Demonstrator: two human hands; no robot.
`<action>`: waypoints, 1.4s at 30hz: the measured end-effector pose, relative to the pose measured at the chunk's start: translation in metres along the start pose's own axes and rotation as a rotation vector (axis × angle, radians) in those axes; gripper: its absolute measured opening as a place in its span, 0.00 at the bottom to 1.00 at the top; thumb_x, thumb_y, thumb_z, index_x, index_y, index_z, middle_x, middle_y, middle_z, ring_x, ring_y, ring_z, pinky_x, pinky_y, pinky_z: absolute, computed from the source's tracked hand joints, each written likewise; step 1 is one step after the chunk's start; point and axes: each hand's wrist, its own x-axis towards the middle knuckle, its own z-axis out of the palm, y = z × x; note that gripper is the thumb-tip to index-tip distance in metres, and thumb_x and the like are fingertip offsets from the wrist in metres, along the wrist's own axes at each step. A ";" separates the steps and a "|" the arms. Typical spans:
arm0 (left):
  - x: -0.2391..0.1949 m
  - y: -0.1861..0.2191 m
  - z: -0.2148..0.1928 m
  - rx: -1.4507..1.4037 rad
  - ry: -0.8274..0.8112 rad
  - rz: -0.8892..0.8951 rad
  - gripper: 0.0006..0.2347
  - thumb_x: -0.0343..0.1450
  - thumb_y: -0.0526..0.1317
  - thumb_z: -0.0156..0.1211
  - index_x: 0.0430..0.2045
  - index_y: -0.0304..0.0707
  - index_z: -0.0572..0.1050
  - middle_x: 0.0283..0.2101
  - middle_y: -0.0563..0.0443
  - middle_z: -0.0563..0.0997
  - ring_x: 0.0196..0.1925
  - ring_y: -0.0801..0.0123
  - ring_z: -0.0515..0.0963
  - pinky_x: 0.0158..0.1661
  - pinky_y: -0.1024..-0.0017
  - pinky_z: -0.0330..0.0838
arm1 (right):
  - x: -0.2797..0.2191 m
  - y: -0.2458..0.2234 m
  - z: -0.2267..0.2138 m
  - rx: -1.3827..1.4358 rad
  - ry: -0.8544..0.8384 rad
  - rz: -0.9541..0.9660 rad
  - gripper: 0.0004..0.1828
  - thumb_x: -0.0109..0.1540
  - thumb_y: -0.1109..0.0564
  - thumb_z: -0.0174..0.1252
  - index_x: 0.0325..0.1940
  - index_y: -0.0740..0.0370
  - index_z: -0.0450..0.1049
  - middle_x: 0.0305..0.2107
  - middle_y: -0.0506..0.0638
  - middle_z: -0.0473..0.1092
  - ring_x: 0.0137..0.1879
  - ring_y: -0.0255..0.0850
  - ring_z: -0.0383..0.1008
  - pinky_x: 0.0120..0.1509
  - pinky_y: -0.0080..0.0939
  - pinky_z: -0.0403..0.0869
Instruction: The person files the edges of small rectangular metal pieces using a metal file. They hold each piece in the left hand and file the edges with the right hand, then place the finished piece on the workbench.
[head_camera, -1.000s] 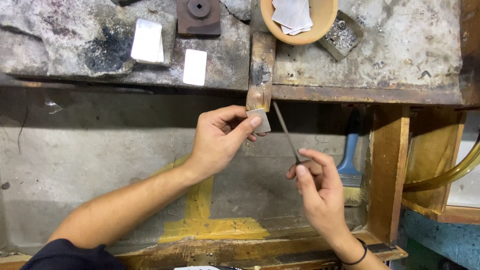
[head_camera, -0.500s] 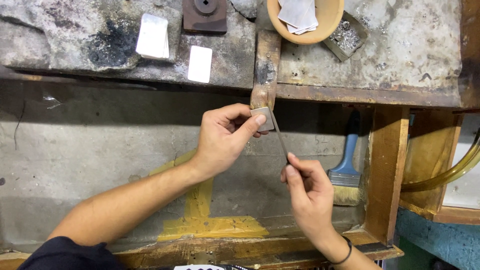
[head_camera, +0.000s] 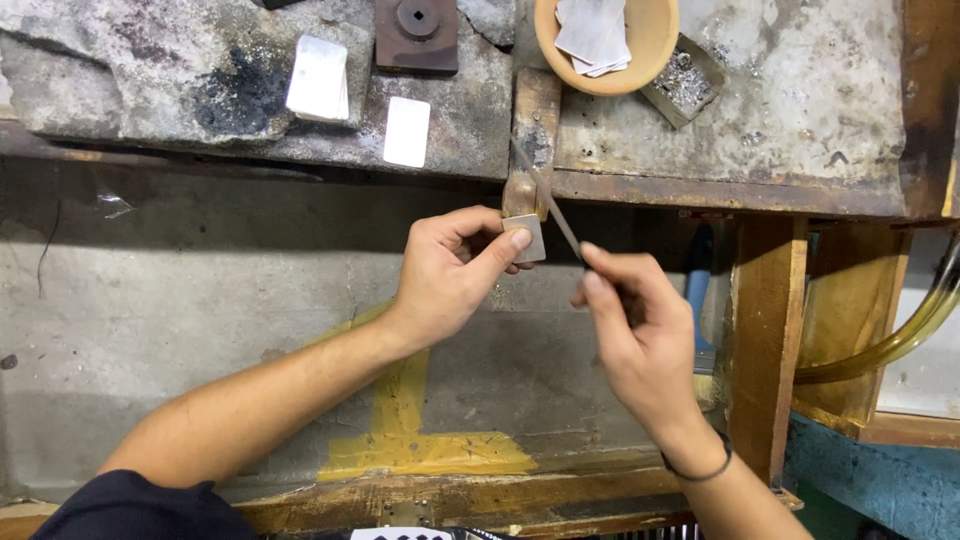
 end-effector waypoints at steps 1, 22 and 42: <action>-0.001 -0.004 -0.001 0.002 0.001 -0.001 0.03 0.71 0.31 0.65 0.29 0.29 0.82 0.22 0.43 0.82 0.29 0.74 0.82 0.32 0.75 0.82 | -0.012 0.007 -0.002 0.002 -0.001 0.001 0.12 0.67 0.67 0.55 0.53 0.65 0.78 0.23 0.53 0.77 0.26 0.33 0.67 0.29 0.34 0.68; 0.003 0.006 -0.008 0.135 -0.050 0.083 0.02 0.70 0.33 0.68 0.27 0.34 0.84 0.23 0.49 0.80 0.32 0.77 0.77 0.34 0.75 0.76 | 0.018 0.003 -0.027 -0.049 -0.143 -0.023 0.11 0.66 0.66 0.57 0.52 0.64 0.79 0.23 0.54 0.77 0.23 0.35 0.66 0.27 0.35 0.67; 0.005 0.004 -0.005 0.241 0.005 0.147 0.04 0.67 0.35 0.71 0.26 0.33 0.84 0.28 0.43 0.83 0.37 0.68 0.83 0.41 0.69 0.76 | 0.072 -0.022 -0.033 -0.263 -0.447 -0.285 0.08 0.63 0.66 0.59 0.45 0.64 0.81 0.29 0.60 0.79 0.35 0.57 0.81 0.41 0.54 0.76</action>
